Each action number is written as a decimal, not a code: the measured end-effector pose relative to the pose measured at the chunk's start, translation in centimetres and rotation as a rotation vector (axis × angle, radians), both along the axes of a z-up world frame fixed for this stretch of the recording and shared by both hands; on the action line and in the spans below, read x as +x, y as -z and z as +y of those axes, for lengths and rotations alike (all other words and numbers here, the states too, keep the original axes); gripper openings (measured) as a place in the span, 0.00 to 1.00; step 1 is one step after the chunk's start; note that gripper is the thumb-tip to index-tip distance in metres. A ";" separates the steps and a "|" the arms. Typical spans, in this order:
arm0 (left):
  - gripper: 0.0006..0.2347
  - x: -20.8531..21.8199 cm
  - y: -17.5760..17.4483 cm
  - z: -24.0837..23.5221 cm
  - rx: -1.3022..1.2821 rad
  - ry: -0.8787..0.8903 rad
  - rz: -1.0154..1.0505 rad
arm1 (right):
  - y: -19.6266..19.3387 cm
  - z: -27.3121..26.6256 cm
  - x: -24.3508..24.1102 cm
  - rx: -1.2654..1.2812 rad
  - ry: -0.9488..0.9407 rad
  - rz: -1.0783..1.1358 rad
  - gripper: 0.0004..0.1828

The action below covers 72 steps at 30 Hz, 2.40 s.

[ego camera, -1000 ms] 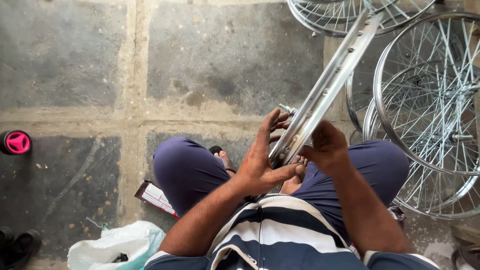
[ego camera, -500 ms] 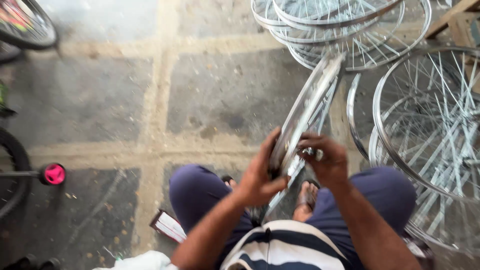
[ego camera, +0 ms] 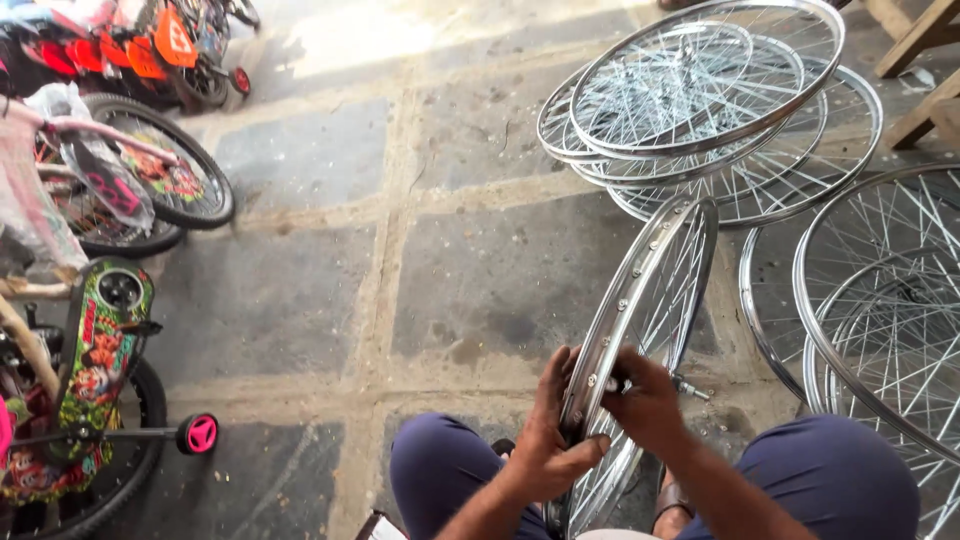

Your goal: The person sits on the ground and uses a small wrench to tighten the nuts on the rim of a bicycle wheel. They rotate the wheel to access different sections and continue tightening the fasteners along the rim.

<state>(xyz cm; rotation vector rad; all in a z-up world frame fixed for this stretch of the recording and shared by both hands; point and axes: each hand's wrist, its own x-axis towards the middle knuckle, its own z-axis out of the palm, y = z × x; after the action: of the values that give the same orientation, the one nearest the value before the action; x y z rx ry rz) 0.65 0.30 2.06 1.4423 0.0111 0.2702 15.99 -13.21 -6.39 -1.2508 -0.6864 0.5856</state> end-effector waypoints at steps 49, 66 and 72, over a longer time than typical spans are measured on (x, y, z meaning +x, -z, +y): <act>0.51 0.0 1.6 0.3 0.125 0.011 -0.025 | -6.6 -2.4 1.1 0.084 -0.272 0.190 0.28; 0.50 0.3 2.1 0.0 0.175 0.019 -0.054 | -4.5 -2.1 -0.9 -0.316 0.409 -0.673 0.18; 0.49 0.2 1.6 0.1 0.180 0.030 -0.032 | -4.3 -4.7 2.6 0.046 -0.271 0.274 0.32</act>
<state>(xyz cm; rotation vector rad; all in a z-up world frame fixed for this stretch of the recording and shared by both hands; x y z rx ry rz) 0.86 0.42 0.47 1.6157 -0.0621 0.2750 18.57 -17.89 -2.13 -1.0162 -0.6375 0.9409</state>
